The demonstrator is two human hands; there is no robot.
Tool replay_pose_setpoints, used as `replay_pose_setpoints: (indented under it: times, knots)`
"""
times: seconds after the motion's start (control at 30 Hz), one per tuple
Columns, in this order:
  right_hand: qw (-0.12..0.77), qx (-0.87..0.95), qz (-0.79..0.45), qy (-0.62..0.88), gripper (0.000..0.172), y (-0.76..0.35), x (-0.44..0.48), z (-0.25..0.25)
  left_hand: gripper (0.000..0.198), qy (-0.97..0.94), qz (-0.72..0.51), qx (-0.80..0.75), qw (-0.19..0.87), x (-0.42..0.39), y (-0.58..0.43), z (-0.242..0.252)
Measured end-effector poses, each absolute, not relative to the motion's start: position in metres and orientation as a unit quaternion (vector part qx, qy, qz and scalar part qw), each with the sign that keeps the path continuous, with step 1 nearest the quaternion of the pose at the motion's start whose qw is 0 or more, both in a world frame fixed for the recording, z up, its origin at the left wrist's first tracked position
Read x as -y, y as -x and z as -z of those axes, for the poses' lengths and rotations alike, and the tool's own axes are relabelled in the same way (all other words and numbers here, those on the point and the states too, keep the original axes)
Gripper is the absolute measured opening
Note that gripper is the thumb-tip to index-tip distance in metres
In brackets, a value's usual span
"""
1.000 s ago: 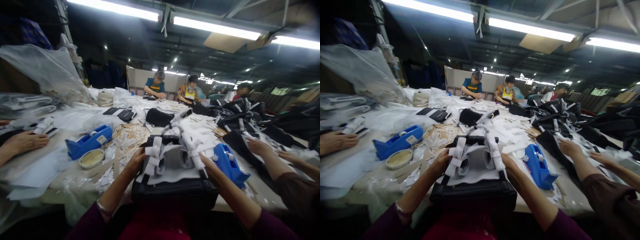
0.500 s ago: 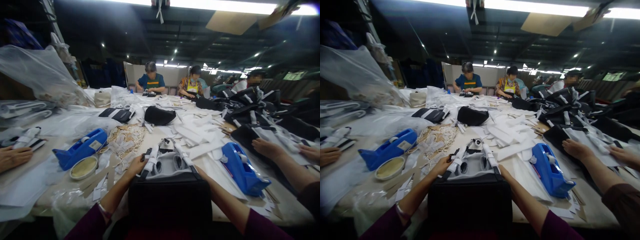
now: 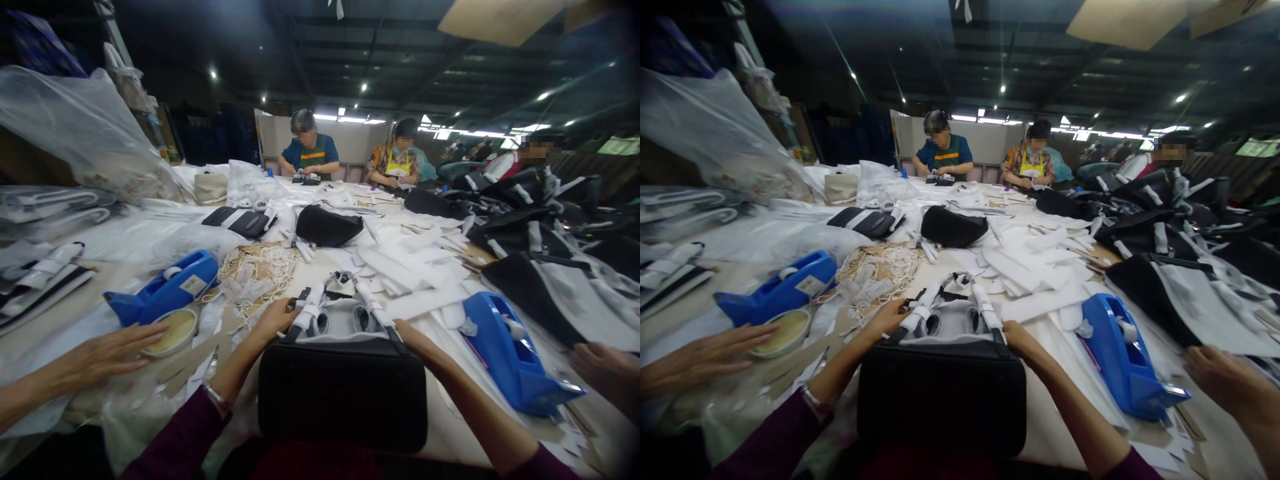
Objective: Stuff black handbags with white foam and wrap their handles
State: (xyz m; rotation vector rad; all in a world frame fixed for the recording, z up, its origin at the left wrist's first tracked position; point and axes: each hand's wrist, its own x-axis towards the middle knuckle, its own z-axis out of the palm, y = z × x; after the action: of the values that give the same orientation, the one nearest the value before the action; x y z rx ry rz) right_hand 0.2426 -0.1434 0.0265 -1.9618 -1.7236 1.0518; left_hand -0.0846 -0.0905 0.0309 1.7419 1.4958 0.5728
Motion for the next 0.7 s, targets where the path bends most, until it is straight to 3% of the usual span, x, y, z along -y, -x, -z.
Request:
replay_pose_setpoints:
  times: [0.13,0.23,0.37,0.5,0.7]
  knots:
    - [0.16,0.576,-0.358,0.717,0.015,-0.261,0.15,-0.036,0.037,-0.709,-0.192,-0.602,0.312,0.094,0.09,-0.041]
    - [0.267,0.549,-0.349,0.711,0.02,-0.27,0.144,-0.05,0.038,-0.74,-0.173,-0.602,0.244,0.09,0.095,-0.055]
    - [0.38,0.551,-0.354,0.653,0.021,-0.265,0.119,-0.068,0.043,-0.761,-0.244,-0.566,0.204,0.07,0.091,-0.076]
    - [0.385,0.586,-0.343,0.625,0.016,-0.247,0.087,-0.074,0.038,-0.741,-0.279,-0.543,0.28,0.037,0.067,-0.088]
    - [0.375,0.497,-0.436,0.65,0.006,-0.221,0.041,-0.066,0.015,-0.689,-0.209,-0.54,0.436,-0.019,0.01,-0.079]
